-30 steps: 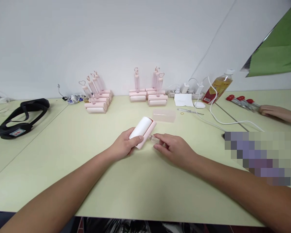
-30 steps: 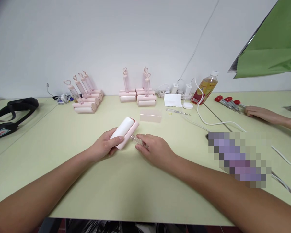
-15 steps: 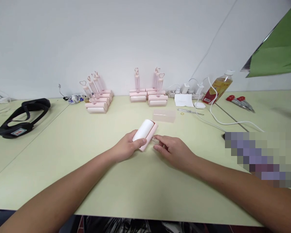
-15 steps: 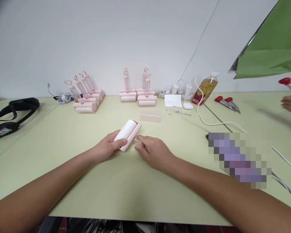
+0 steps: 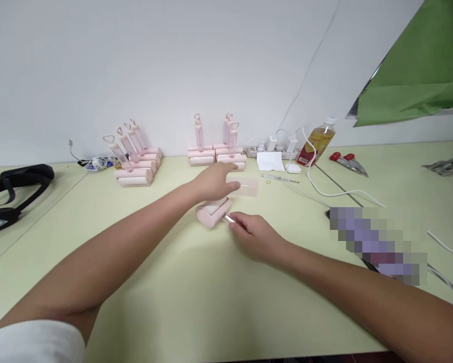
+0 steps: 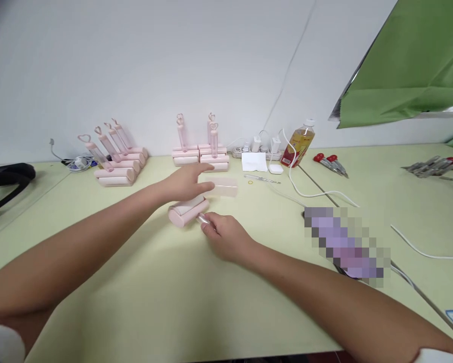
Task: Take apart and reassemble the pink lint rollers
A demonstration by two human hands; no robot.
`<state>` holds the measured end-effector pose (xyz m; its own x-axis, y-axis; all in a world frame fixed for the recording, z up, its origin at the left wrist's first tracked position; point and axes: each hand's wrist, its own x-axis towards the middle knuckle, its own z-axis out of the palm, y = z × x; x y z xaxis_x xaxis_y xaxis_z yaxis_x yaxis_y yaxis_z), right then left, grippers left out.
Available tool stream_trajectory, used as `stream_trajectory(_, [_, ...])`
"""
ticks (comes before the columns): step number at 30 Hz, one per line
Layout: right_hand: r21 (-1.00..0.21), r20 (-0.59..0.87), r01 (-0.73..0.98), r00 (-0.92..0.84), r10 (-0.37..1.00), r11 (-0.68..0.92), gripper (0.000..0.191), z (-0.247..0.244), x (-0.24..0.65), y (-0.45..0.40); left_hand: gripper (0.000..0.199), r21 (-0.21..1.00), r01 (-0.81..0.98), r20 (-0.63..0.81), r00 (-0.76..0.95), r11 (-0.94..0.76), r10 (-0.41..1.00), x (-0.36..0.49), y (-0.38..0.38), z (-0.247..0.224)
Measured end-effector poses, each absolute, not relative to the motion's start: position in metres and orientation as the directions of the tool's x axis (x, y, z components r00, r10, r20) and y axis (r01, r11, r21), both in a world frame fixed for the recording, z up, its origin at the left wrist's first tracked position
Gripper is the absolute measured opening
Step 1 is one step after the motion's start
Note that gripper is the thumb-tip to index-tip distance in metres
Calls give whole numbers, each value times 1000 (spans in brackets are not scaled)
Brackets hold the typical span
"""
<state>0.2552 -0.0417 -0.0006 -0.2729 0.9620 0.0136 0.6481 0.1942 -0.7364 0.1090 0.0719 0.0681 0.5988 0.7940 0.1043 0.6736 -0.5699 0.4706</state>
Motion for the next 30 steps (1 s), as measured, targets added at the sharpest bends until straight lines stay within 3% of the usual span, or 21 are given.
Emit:
stream_trajectory(5, [-748,27,627,-298,954,217,20,1,255,-43,79,247,738,-167,670,-628,723,160,99,58])
stream_trajectory(8, [-748,31,627,-295,955,218,20,-2,256,-43,88,237,739,-199,672,-631,713,166,103,45])
stream_trajectory(14, [-707,88,665,-255,963,241,21,-9,254,-44,74,363,794,-83,549,-488,832,126,114,68])
stream_trajectory(16, [-684,128,682,-238,963,259,33,-10,254,-43,72,526,781,-41,418,-336,907,107,117,85])
stream_trajectory(19, [-675,144,692,-219,965,258,40,-11,254,-41,66,669,724,-43,261,-166,964,78,116,110])
stream_trajectory(25, [-662,170,697,-217,961,275,41,-11,256,-38,65,690,704,-71,293,-165,953,26,97,136])
stream_trajectory(30, [-626,204,709,-253,946,325,42,-12,255,-40,69,783,614,-109,296,-102,949,17,72,108])
